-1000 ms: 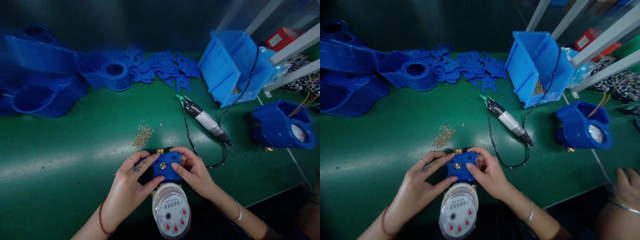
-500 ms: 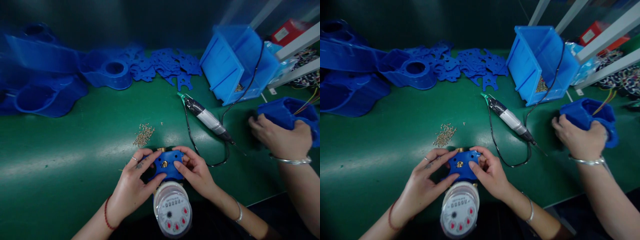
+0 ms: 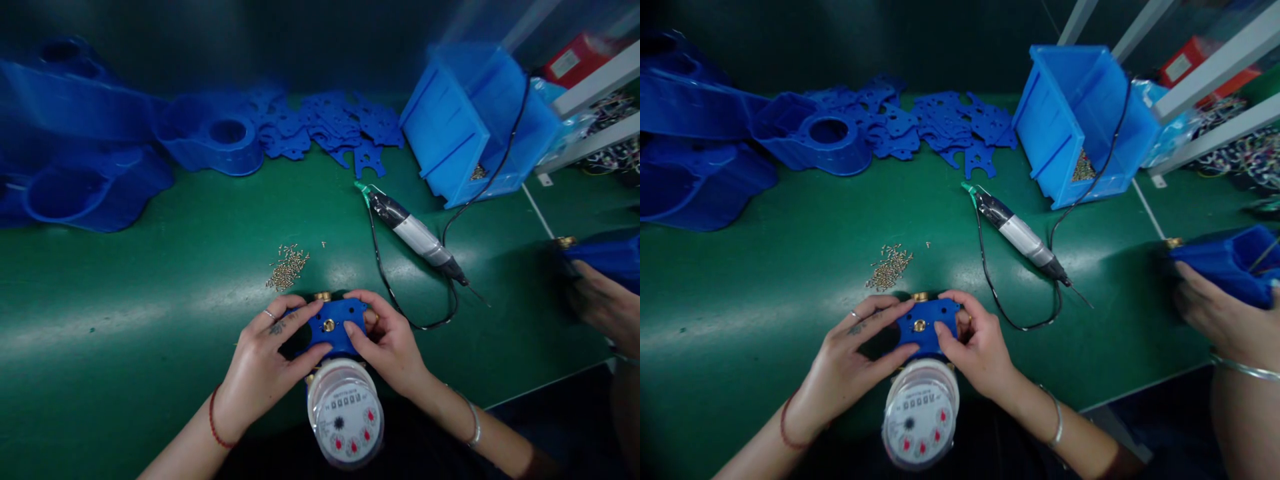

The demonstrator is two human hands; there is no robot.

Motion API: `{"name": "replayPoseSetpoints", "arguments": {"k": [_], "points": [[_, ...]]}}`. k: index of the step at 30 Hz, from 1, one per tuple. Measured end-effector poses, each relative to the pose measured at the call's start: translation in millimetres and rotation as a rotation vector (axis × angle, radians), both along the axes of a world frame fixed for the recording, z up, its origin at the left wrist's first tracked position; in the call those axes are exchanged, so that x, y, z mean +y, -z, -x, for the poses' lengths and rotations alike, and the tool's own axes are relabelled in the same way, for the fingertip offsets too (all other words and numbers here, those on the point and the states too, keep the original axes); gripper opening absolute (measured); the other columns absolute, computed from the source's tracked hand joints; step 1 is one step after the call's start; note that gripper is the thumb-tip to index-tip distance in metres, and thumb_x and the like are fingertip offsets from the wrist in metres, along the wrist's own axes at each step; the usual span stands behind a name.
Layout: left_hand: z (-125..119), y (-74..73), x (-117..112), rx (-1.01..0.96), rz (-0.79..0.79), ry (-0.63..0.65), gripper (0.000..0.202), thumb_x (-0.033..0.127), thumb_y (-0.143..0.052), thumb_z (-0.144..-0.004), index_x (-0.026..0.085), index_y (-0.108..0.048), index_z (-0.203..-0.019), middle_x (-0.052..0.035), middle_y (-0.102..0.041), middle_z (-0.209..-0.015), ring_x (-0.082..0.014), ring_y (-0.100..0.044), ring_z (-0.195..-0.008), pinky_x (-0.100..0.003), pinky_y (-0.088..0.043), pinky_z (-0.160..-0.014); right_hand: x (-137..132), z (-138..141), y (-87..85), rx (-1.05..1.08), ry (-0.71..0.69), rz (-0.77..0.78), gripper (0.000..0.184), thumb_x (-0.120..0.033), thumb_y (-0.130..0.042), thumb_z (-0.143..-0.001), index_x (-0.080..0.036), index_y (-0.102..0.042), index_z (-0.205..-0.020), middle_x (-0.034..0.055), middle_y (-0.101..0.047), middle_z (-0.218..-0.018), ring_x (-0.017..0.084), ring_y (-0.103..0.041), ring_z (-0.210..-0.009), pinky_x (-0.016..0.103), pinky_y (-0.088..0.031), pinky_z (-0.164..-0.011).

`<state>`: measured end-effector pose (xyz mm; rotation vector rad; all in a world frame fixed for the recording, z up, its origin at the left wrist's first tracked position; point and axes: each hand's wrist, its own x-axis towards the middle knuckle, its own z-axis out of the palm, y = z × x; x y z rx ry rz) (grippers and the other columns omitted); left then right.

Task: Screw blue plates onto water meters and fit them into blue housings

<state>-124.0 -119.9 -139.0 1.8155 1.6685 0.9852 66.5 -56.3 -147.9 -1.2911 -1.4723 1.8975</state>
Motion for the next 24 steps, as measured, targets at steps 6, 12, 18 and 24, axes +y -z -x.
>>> {"name": "replayPoseSetpoints", "arguments": {"k": [6, 12, 18, 24], "points": [[-4, -3.3, 3, -0.065, 0.065, -0.010, 0.035, 0.033, -0.063, -0.087, 0.025, -0.055, -0.120, -0.0077, -0.057, -0.110, -0.0170, -0.061, -0.090, -0.032, -0.058, -0.075, -1, 1, 4.0, -0.091, -0.017, -0.144, 0.035, -0.037, -0.057, -0.085, -0.019, -0.051, -0.114, -0.0050, -0.043, -0.059, 0.010, -0.041, -0.051, 0.021, -0.036, -0.048], [7, -20.2, 0, 0.052, -0.022, -0.143, 0.046, 0.037, -0.060, -0.088, 0.022, -0.047, -0.129, -0.0086, -0.055, -0.116, -0.0198, -0.058, -0.101, -0.038, -0.052, -0.089, 7, -15, -8.5, -0.159, 0.033, -0.518, 0.049, -0.036, -0.050, -0.092, -0.023, -0.035, -0.137, 0.0023, -0.057, -0.085, 0.012, -0.054, -0.065, 0.024, -0.044, -0.055], [57, -13.1, 14, 0.347, -0.103, -0.235, 0.020, 0.035, -0.052, -0.092, 0.022, -0.062, -0.104, -0.0058, -0.062, -0.099, -0.0208, -0.060, -0.091, -0.038, -0.051, -0.082, 39, -45, -26.6, -0.446, 0.160, -0.966, 0.027, -0.030, -0.053, -0.091, -0.019, -0.055, -0.115, 0.0012, -0.059, -0.080, 0.012, -0.053, -0.063, 0.025, -0.045, -0.060], [81, 9.6, 50, 0.487, 0.036, -0.075, 0.031, 0.036, -0.041, -0.092, 0.017, -0.064, -0.102, -0.0104, -0.065, -0.097, -0.0256, -0.062, -0.088, -0.044, -0.053, -0.082, 85, -42, -24.2, -0.914, 0.084, -1.229, 0.040, -0.038, -0.051, -0.090, -0.014, -0.054, -0.122, 0.0134, -0.060, -0.112, 0.028, -0.055, -0.102, 0.040, -0.046, -0.086]]}}
